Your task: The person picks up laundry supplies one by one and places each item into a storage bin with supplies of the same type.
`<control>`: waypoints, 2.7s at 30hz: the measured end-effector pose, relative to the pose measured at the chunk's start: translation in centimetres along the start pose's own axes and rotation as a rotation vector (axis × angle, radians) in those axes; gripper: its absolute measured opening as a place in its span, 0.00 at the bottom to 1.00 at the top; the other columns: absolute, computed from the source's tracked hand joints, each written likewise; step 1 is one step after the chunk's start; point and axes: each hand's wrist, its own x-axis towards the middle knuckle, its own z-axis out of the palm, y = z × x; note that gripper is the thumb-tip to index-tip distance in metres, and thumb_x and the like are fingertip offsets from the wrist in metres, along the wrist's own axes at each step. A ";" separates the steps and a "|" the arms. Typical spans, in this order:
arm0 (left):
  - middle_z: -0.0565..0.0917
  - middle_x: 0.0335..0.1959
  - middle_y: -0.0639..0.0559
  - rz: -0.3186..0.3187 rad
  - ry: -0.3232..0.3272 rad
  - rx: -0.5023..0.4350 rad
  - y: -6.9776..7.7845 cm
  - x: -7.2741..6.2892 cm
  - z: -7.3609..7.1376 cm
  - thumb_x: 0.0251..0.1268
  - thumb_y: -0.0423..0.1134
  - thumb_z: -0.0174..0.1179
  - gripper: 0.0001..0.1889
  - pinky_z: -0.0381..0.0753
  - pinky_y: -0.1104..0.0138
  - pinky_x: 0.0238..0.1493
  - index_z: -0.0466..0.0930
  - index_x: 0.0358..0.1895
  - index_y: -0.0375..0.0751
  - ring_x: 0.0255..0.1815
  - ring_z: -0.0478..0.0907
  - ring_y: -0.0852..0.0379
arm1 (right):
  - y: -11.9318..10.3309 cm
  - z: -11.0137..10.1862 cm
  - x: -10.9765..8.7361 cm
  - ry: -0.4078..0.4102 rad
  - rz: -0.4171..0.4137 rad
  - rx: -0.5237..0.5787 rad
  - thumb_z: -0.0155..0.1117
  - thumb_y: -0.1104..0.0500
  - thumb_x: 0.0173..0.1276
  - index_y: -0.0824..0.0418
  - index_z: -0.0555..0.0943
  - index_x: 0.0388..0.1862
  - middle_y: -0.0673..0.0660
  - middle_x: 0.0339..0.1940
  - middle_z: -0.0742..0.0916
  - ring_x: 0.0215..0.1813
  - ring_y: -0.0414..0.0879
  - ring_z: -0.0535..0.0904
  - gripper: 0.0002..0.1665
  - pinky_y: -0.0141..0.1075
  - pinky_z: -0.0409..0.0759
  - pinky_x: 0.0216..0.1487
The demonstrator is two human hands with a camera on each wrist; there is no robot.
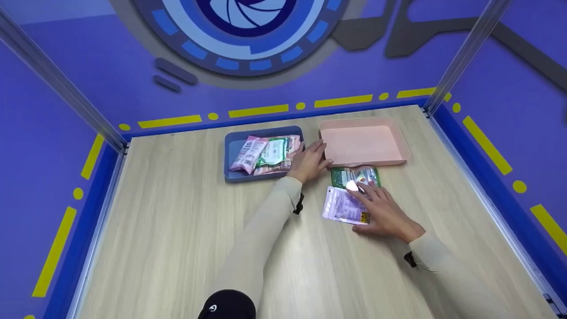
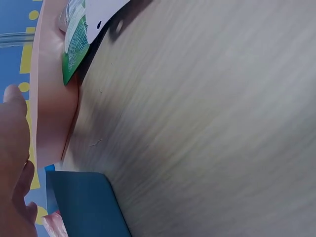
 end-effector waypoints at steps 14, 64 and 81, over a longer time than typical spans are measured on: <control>0.62 0.81 0.54 0.005 -0.018 0.050 0.0 0.2 0.8 0.78 0.63 0.49 0.34 0.45 0.50 0.82 0.66 0.78 0.47 0.80 0.59 0.55 | -0.1 0.2 -0.2 0.011 -0.025 0.004 0.82 0.38 0.53 0.52 0.64 0.82 0.65 0.79 0.67 0.78 0.69 0.60 0.61 0.67 0.56 0.75; 0.70 0.76 0.47 -0.011 0.051 0.026 0.3 -0.3 0.8 0.75 0.61 0.55 0.32 0.57 0.48 0.79 0.74 0.71 0.41 0.76 0.67 0.53 | -0.2 0.5 -0.5 0.042 -0.017 -0.002 0.81 0.44 0.58 0.54 0.71 0.77 0.63 0.72 0.76 0.69 0.63 0.70 0.51 0.63 0.65 0.71; 0.69 0.77 0.47 -0.022 0.028 0.033 0.3 -0.3 0.8 0.76 0.62 0.54 0.33 0.56 0.49 0.80 0.72 0.72 0.42 0.76 0.68 0.52 | -0.7 -0.1 -0.2 0.009 -0.033 -0.022 0.81 0.44 0.58 0.48 0.73 0.76 0.64 0.71 0.77 0.69 0.64 0.72 0.47 0.64 0.65 0.72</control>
